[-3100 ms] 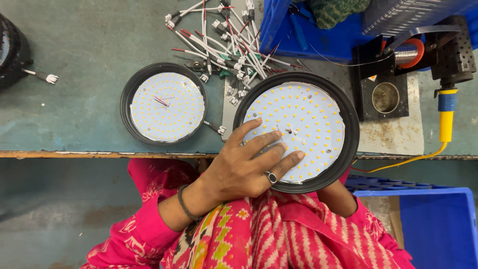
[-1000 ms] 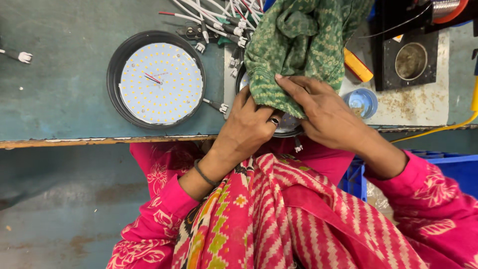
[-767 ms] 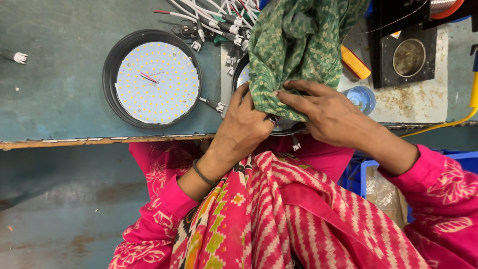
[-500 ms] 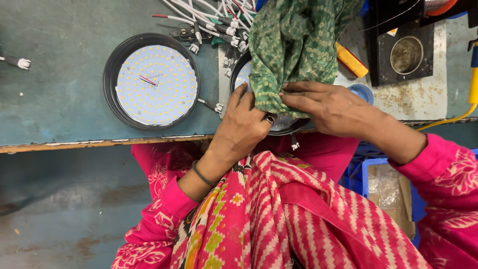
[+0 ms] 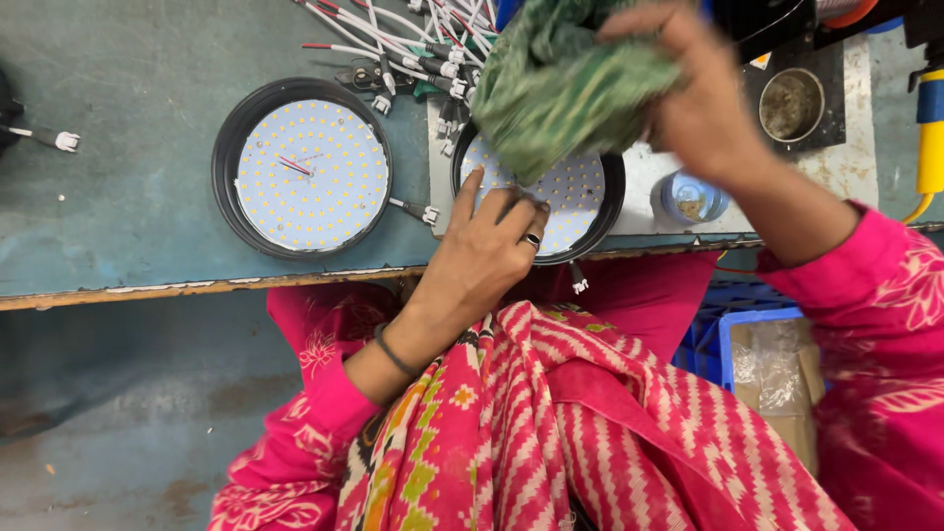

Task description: The person solders wires onto round LED light panels at a workbench. They hold the panel steady, apply the soldering iron to connection points, dip the iron in flux, reposition wires, wipe a panel with a cloth, and set finished panels aside while taking new ones from the bench.

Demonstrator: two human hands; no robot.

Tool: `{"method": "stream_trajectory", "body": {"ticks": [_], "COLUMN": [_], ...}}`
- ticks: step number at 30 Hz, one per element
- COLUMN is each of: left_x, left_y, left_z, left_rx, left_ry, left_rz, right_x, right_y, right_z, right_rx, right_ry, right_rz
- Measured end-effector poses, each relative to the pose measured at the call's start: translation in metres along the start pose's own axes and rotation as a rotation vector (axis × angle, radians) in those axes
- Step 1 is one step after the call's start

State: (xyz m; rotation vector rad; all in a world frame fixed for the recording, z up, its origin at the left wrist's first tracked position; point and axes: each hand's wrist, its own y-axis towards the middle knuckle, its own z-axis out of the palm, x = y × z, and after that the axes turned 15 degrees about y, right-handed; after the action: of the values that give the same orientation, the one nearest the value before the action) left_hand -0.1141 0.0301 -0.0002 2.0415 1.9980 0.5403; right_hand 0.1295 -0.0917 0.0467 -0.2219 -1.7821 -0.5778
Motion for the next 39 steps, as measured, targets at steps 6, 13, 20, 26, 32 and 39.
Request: {"method": "stream_trajectory", "body": {"ticks": [6,13,20,26,32,39], "left_x": [0.023,0.016,0.004,0.042,0.016,0.004], "left_y": [0.005,0.069,0.08,0.02,-0.011,-0.022], "left_z": [-0.047,-0.019,0.004,-0.022,0.011,0.031], "left_rx": [0.095,-0.142,-0.137,-0.268,-0.333,-0.261], "left_ry": [-0.25,-2.034,-1.721,-0.652,-0.544,-0.536], "left_rz": [-0.074,-0.568,-0.337,-0.478,-0.608,-0.555], "right_x": [0.03,0.006,-0.04,-0.008,0.018,0.028], "right_y": [0.001,-0.011,0.007,0.02,0.013,0.005], "right_z": [-0.024,0.045,0.044,0.041,0.044,0.045], "right_rx": [-0.165,-0.205,-0.443,-0.252,0.009,0.226], "right_ry": [1.074,0.932,0.387,0.585,-0.44,-0.665], "right_rz": [0.121,-0.175,-0.459,-0.166,-0.34,-0.32]}}
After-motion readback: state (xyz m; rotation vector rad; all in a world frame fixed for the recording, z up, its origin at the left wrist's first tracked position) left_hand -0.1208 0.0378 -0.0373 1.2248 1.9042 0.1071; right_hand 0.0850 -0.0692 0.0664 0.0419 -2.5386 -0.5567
